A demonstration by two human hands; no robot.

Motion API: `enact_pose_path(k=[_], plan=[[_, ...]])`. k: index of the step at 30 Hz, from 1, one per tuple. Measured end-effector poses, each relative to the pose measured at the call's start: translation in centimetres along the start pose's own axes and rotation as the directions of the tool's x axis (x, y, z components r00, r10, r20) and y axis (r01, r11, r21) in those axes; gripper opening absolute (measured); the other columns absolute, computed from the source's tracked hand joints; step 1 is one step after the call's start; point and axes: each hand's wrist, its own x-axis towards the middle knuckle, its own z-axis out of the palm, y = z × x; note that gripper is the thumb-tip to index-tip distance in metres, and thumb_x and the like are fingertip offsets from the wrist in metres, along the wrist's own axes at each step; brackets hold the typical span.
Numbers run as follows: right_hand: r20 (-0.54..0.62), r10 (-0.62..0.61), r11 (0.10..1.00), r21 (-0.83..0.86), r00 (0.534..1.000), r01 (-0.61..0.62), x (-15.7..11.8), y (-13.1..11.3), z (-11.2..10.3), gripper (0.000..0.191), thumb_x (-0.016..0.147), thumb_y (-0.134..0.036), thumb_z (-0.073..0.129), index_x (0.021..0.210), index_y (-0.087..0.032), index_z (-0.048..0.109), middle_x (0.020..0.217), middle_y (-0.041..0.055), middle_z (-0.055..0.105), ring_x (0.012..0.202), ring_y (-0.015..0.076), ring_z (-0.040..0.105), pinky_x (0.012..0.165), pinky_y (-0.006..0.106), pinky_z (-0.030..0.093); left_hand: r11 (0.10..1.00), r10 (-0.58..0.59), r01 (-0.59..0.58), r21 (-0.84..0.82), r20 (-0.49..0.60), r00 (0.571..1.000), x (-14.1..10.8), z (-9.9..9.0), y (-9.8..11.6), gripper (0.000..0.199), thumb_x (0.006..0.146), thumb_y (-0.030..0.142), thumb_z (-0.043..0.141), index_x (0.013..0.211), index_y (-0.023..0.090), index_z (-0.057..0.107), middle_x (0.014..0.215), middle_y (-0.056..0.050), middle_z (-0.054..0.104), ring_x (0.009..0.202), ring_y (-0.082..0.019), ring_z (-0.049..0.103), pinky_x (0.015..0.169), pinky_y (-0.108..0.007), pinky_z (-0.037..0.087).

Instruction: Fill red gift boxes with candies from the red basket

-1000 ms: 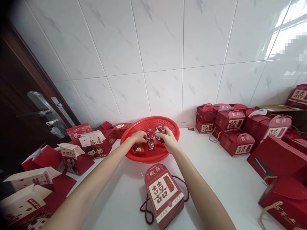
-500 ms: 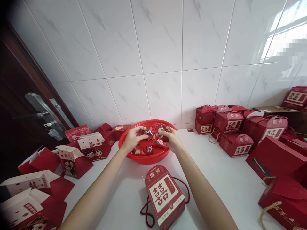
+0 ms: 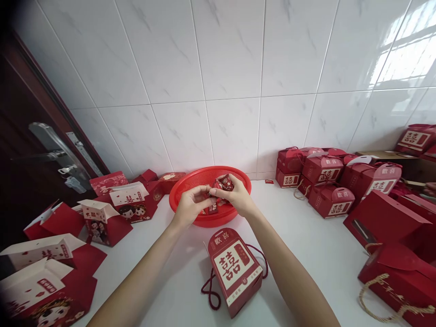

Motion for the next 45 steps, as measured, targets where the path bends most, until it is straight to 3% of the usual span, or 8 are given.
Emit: enact_pose_path(k=[10, 13, 16, 19, 27, 34, 41, 45], plan=[[0.069, -0.096, 0.994, -0.037, 0.993, 0.099, -1.0, -2.3, -0.5, 0.047, 0.057, -0.034, 0.092, 0.093, -0.019, 0.066, 0.078, -0.0018, 0.068, 0.068, 0.0145, 0.063, 0.067, 0.028, 0.055, 0.962, -0.063, 0.077, -0.263, 0.062, 0.996, -1.0, 0.3, 0.3, 0.046, 0.065, 0.039, 0.085, 0.103, 0.018, 0.068, 0.098, -0.003, 0.071, 0.088, -0.019, 0.068, 0.078, -0.03, 0.056], [-0.033, -0.141, 0.99, -0.033, 0.99, 0.139, -1.2, -3.3, -1.3, 0.048, 0.057, -0.034, 0.092, 0.094, -0.019, 0.066, 0.081, -0.0005, 0.07, 0.071, 0.0153, 0.065, 0.07, 0.029, 0.056, 0.993, -0.078, 0.096, -0.071, 0.215, 0.974, -1.8, 0.1, 1.1, 0.051, 0.072, 0.041, 0.08, 0.115, 0.019, 0.065, 0.1, -0.005, 0.072, 0.091, -0.022, 0.07, 0.082, -0.034, 0.056], [-0.154, -0.197, 0.98, -0.042, 0.968, 0.193, -1.5, -4.4, -2.3, 0.045, 0.058, -0.033, 0.092, 0.093, -0.019, 0.067, 0.078, -0.0011, 0.069, 0.07, 0.0147, 0.064, 0.069, 0.03, 0.057, 0.959, -0.189, 0.08, 0.27, 0.408, 0.893, -3.0, -0.1, 1.4, 0.048, 0.08, 0.045, 0.074, 0.119, 0.019, 0.067, 0.103, -0.008, 0.075, 0.101, -0.027, 0.07, 0.088, -0.037, 0.055], [-0.197, -0.23, 0.973, -0.063, 0.953, 0.222, -2.0, -5.3, -3.1, 0.044, 0.058, -0.033, 0.092, 0.092, -0.02, 0.067, 0.078, -0.0013, 0.068, 0.071, 0.0152, 0.064, 0.071, 0.031, 0.057, 0.898, -0.258, 0.026, 0.438, 0.479, 0.839, -4.1, 0.4, 1.3, 0.058, 0.081, 0.05, 0.071, 0.13, 0.02, 0.065, 0.131, -0.013, 0.068, 0.123, -0.032, 0.062, 0.1, -0.041, 0.051], [-0.17, -0.288, 0.953, -0.149, 0.942, 0.264, -3.2, -6.6, -3.0, 0.041, 0.062, -0.032, 0.091, 0.094, -0.02, 0.068, 0.075, -0.0018, 0.067, 0.068, 0.0148, 0.063, 0.066, 0.03, 0.055, 0.809, -0.318, -0.018, 0.588, 0.463, 0.827, -5.3, 1.2, 1.7, 0.062, 0.077, 0.047, 0.073, 0.134, 0.023, 0.062, 0.151, -0.012, 0.052, 0.139, -0.036, 0.047, 0.107, -0.043, 0.046], [-0.167, -0.3, 0.942, -0.206, 0.939, 0.264, -3.6, -7.0, -3.1, 0.043, 0.062, -0.035, 0.09, 0.096, -0.02, 0.066, 0.074, -0.0015, 0.065, 0.066, 0.0135, 0.059, 0.061, 0.027, 0.052, 0.646, -0.374, 0.027, 0.763, 0.286, 0.882, -6.8, 2.1, 2.3, 0.087, 0.069, 0.054, 0.076, 0.144, 0.016, 0.054, 0.149, -0.021, 0.051, 0.142, -0.044, 0.039, 0.109, -0.052, 0.038], [-0.153, -0.268, 0.947, -0.223, 0.951, 0.231, -3.7, -7.3, -3.4, 0.045, 0.063, -0.037, 0.089, 0.098, -0.021, 0.066, 0.073, -0.002, 0.064, 0.067, 0.0147, 0.06, 0.062, 0.028, 0.052, 0.762, -0.306, 0.028, 0.648, 0.322, 0.896, -6.4, 2.2, 1.8, 0.068, 0.073, 0.029, 0.069, 0.139, 0.022, 0.058, 0.108, -0.007, 0.07, 0.106, -0.028, 0.064, 0.092, -0.037, 0.048], [-0.148, -0.258, 0.95, -0.221, 0.955, 0.223, -3.7, -7.3, -3.6, 0.045, 0.064, -0.036, 0.088, 0.099, -0.021, 0.065, 0.074, -0.0016, 0.065, 0.066, 0.0141, 0.06, 0.062, 0.028, 0.051, 0.737, -0.368, 0.048, 0.674, 0.341, 0.865, -6.4, 2.0, 2.3, 0.057, 0.069, 0.054, 0.076, 0.116, 0.021, 0.071, 0.115, -0.01, 0.068, 0.111, -0.033, 0.062, 0.086, -0.035, 0.049]])
